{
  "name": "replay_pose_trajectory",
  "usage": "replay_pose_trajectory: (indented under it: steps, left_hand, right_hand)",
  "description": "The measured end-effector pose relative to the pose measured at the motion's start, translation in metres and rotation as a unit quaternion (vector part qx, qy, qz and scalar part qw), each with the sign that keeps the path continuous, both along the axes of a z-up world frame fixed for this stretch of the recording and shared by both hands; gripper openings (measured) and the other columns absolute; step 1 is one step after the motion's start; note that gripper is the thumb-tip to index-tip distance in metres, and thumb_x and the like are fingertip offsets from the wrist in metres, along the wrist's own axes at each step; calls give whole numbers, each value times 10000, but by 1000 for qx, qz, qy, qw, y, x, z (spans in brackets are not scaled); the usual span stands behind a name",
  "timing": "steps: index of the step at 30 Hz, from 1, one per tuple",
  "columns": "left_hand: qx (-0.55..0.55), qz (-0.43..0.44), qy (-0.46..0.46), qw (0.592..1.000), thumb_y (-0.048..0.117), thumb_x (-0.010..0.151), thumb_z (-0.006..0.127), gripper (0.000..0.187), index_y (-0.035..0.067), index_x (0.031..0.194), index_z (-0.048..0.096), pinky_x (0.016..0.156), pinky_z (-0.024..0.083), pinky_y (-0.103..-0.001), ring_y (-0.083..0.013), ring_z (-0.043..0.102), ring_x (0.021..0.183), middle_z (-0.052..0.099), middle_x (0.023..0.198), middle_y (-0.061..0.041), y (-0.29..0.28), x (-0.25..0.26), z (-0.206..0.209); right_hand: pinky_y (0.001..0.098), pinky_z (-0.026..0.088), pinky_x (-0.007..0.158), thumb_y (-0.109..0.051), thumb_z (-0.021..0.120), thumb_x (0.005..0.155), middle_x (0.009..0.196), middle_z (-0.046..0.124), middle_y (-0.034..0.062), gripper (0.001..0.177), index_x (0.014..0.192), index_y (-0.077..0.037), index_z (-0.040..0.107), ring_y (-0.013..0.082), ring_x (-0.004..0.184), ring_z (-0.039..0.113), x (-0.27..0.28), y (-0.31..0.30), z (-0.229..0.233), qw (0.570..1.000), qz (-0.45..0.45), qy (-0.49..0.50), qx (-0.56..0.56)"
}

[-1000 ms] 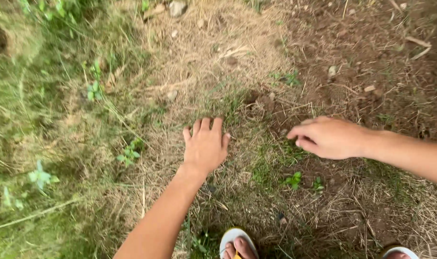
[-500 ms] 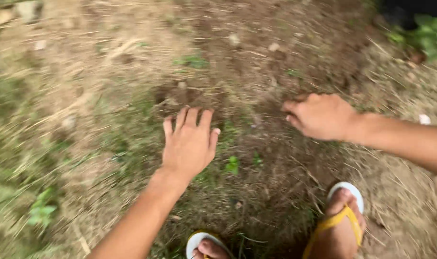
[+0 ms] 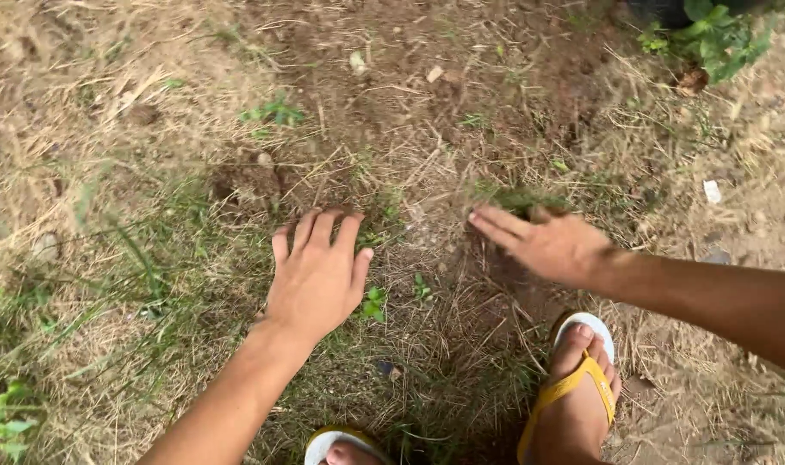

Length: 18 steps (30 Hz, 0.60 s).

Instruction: Pulling weeds from a grassy area by hand and placing them into a black bucket.

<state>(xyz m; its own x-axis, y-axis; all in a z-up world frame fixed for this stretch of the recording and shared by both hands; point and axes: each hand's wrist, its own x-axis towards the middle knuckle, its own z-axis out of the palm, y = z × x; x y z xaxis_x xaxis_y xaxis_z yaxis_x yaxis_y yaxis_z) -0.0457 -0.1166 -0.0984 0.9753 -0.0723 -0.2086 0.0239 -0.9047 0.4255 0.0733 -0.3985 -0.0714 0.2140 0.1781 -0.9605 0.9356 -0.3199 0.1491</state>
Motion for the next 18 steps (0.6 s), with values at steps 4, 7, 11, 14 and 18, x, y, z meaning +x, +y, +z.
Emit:
replay_pose_trajectory:
  steps: [4,7,11,14,18]
  left_hand:
    - [4,29,29,999,308,963,590,480,73,1379,539,1081,286,-603,-359,474,1338,557,1374,-192,11,-13,3]
    - [4,38,33,999,304,965,591,480,73,1383,538,1086,278,-609,-366,475,1334,555,1370,-206,15,-21,2]
    - [-3,44,22,999,294,951,593,489,80,1386,535,1084,281,-606,-362,485,1329,569,1349,-206,19,-30,4]
    - [-9,52,36,998,297,955,593,489,75,1387,529,1083,284,-602,-356,485,1332,572,1350,-203,21,-32,2]
    - [2,52,29,998,300,947,601,492,78,1381,533,1096,280,-605,-352,493,1317,575,1347,-193,19,-31,5]
  right_hand:
    - [173,590,655,-184,247,993,1739,-216,131,781,1646,-270,-170,314,1438,436,17,38,47,997,-18,-61,40]
    - [350,595,851,-521,226,1039,1732,-28,130,754,1675,-244,-70,316,1456,394,51,-23,-24,980,23,-86,178]
    - [564,436,1085,-671,265,982,1592,145,161,773,1563,-180,130,376,1441,337,83,-103,-94,975,-13,-76,209]
    - [382,669,981,-613,278,987,1701,205,99,797,1658,-216,118,271,1361,586,54,-10,3,974,-198,-55,98]
    - [373,665,947,-568,392,1026,1744,49,161,830,1684,-170,79,312,1368,563,41,3,-18,964,-257,-67,17]
